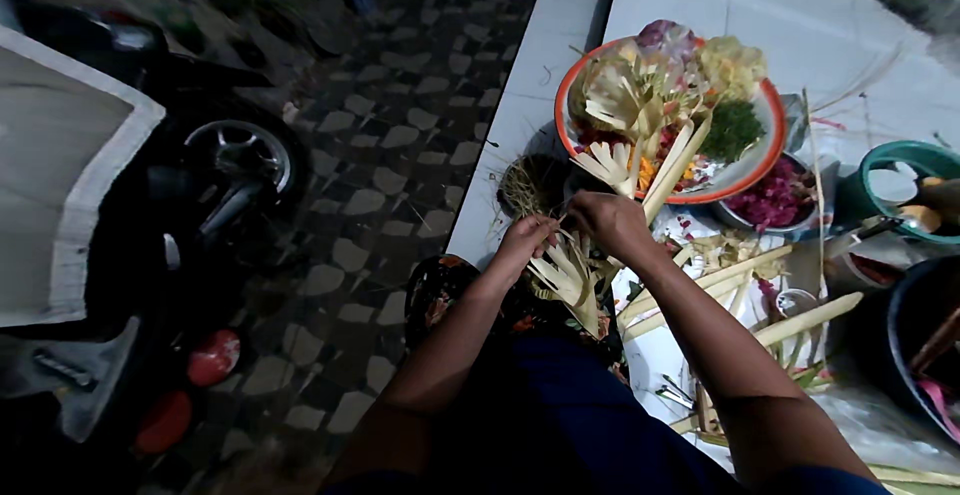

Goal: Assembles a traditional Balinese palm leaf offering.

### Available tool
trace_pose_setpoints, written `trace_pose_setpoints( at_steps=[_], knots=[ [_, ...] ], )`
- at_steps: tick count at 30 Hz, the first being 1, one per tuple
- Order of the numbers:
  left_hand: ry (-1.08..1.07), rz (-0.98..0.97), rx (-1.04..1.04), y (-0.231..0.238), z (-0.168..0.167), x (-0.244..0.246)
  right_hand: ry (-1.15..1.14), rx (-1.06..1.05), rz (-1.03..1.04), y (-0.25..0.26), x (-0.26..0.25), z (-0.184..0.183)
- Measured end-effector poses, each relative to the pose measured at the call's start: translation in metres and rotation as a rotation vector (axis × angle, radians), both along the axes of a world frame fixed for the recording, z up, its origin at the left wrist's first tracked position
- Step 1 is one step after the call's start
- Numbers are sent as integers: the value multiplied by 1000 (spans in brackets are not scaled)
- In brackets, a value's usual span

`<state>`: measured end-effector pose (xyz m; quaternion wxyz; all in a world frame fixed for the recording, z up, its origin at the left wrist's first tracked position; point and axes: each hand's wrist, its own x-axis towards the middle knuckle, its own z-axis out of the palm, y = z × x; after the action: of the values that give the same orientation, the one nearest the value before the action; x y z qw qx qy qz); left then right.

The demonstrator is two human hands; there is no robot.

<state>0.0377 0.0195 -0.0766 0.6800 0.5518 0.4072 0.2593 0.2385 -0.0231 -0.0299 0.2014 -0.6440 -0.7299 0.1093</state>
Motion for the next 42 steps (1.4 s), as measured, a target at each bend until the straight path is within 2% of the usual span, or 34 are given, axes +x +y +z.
trace_pose_setpoints(
  at_steps=[3, 5, 9, 16, 19, 26, 32, 35, 42],
  knots=[
    [2, 28, -24, -1, 2, 1, -55, 152, -63, 1, 6, 6],
    [5, 51, -30, -1, 3, 2, -74, 196, -32, -6, 2, 11],
    [15, 77, -30, 3, 0, 4, -73, 126, 89, -21, -6, 3],
    [-19, 84, -34, 0, 1, 6, -156, 234, 94, -21, -17, -23],
    [-22, 98, -40, 0, 0, 5, -138, 189, 92, -22, -25, -25],
    [-11, 99, -38, 0, -2, 6, 186, 18, 200, -24, -7, -18],
    [13, 45, 7, -2, -5, 7, 357, 14, 68, -15, 0, -5],
    [24, 33, 2, -6, 2, 6, 441, -81, 30, -8, 0, 0],
    [37, 48, 19, -4, -4, 6, 1072, -453, 59, 3, 7, 6]
  ],
)
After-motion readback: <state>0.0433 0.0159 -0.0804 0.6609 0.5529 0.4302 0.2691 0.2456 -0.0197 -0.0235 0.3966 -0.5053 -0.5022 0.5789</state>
